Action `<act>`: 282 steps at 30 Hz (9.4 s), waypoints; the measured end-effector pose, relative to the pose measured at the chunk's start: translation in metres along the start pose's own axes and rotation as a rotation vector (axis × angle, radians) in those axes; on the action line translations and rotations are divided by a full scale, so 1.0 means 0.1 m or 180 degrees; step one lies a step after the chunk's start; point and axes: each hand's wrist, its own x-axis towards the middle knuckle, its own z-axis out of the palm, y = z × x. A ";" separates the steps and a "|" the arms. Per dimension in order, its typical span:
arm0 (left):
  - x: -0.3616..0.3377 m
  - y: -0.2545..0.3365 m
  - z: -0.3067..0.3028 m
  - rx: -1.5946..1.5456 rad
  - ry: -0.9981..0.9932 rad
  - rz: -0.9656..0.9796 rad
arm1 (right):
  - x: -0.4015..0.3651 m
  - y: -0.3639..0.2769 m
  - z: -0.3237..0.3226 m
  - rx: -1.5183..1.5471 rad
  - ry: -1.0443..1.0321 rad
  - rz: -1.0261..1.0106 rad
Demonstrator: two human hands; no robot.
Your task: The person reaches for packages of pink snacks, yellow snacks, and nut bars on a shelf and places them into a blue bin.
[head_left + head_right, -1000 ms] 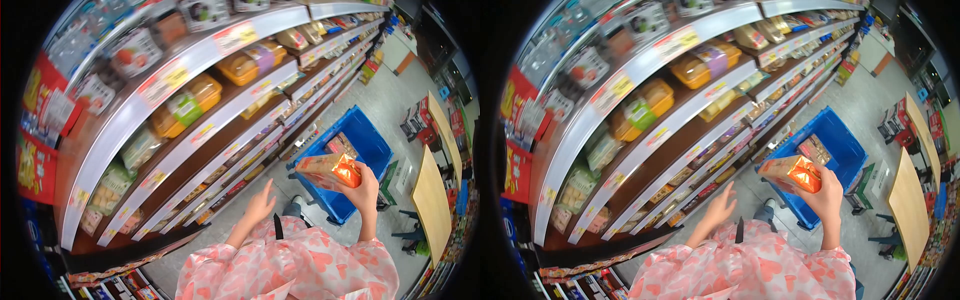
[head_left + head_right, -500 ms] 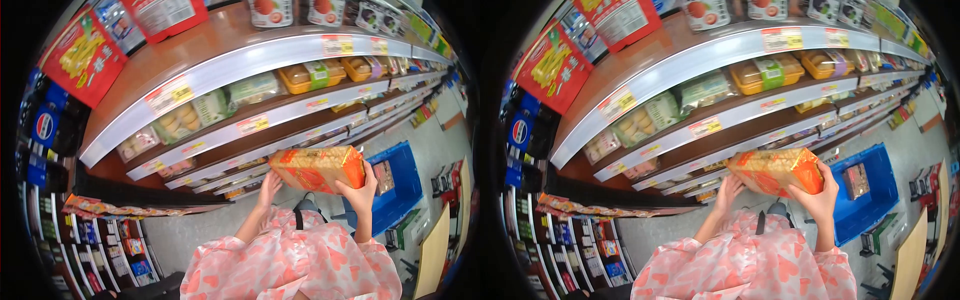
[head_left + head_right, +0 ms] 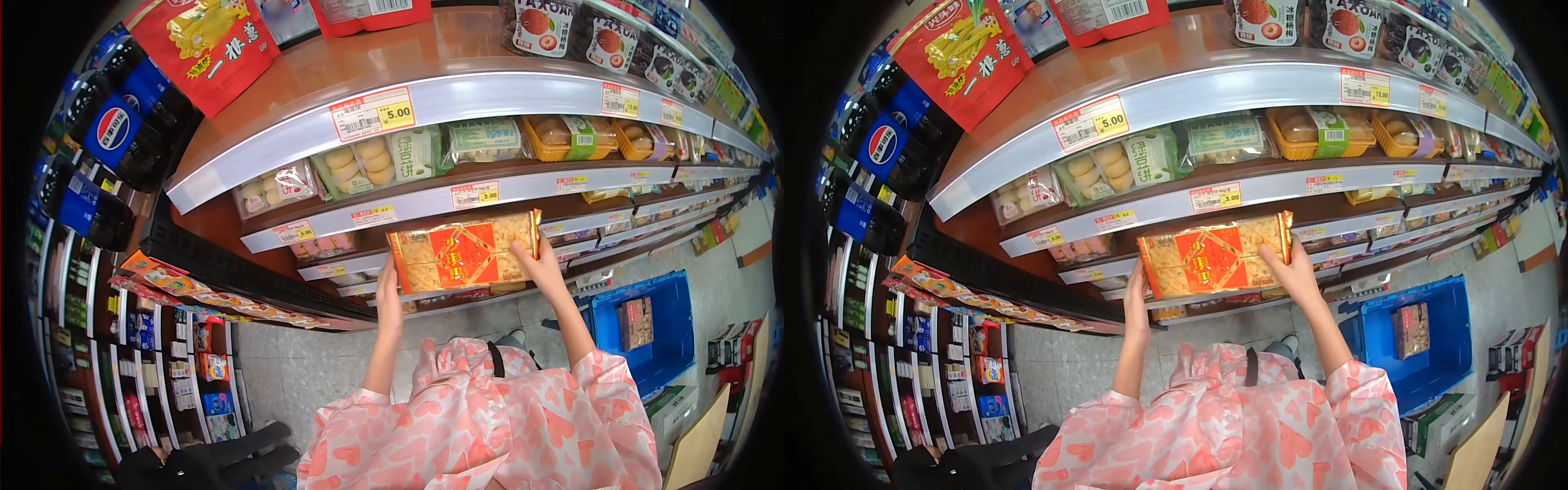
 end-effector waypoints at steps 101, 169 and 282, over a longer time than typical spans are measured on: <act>-0.37 -0.50 0.57 0.2048 -0.1671 0.2000 | -1.00 1.42 -0.32 -0.1360 0.1185 -0.0555; -2.18 -1.90 4.93 0.3290 -0.5280 0.1084 | -2.39 5.40 -4.35 0.3411 0.4247 0.3098; 0.45 0.12 1.92 0.2822 -0.0877 0.1037 | 0.25 0.35 -1.38 -0.2834 0.0653 -0.1424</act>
